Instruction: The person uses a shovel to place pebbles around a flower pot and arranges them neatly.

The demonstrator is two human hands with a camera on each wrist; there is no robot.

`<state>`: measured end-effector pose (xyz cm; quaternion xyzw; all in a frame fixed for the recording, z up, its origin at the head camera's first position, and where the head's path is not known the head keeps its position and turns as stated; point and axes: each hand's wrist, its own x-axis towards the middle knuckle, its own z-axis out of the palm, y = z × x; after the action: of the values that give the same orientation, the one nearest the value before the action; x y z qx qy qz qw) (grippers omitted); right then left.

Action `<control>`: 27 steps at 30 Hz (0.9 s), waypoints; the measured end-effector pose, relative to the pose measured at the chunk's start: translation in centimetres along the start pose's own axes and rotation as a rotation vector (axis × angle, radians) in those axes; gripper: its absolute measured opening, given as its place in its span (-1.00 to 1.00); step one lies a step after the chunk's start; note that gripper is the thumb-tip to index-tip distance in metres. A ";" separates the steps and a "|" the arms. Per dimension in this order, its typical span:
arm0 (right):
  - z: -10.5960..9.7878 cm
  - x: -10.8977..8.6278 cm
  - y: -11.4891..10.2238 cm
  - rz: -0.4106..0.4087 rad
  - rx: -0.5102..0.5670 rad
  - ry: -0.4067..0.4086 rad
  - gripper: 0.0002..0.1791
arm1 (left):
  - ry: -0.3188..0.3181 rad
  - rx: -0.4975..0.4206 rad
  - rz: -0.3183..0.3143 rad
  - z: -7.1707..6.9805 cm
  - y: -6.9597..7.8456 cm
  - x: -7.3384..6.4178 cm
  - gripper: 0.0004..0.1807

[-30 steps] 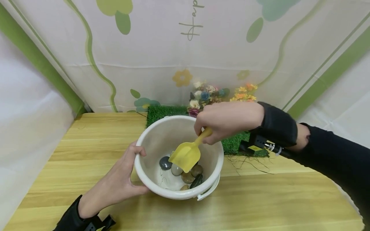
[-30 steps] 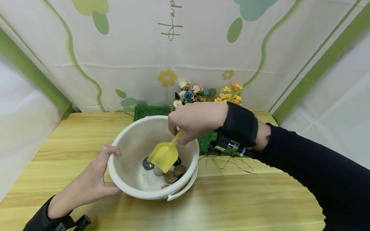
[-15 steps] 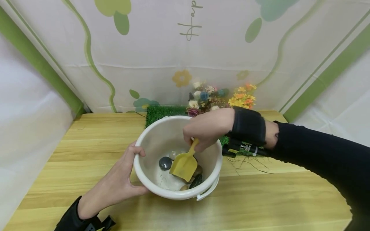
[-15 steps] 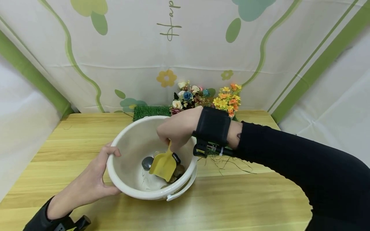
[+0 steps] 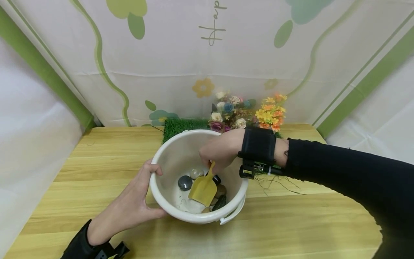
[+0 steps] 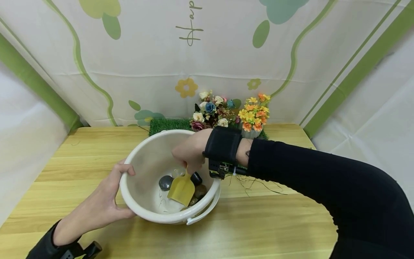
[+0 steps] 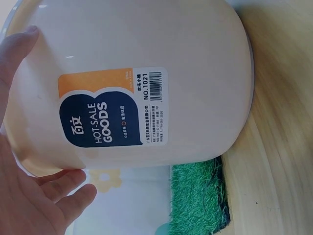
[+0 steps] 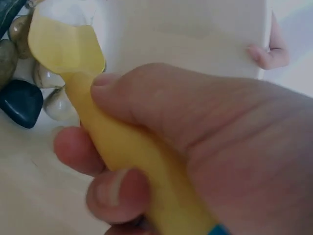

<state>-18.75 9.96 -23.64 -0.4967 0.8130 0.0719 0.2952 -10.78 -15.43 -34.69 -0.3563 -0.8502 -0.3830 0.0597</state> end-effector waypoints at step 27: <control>0.1 1.2 1.1 -0.064 0.014 -0.063 -0.59 | -0.001 -0.012 -0.001 0.0 0.1 0.0 -0.12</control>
<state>-20.04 9.60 -24.55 -0.5179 0.7874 0.0723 0.3265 -10.73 -15.38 -34.60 -0.3564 -0.8480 -0.3881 0.0567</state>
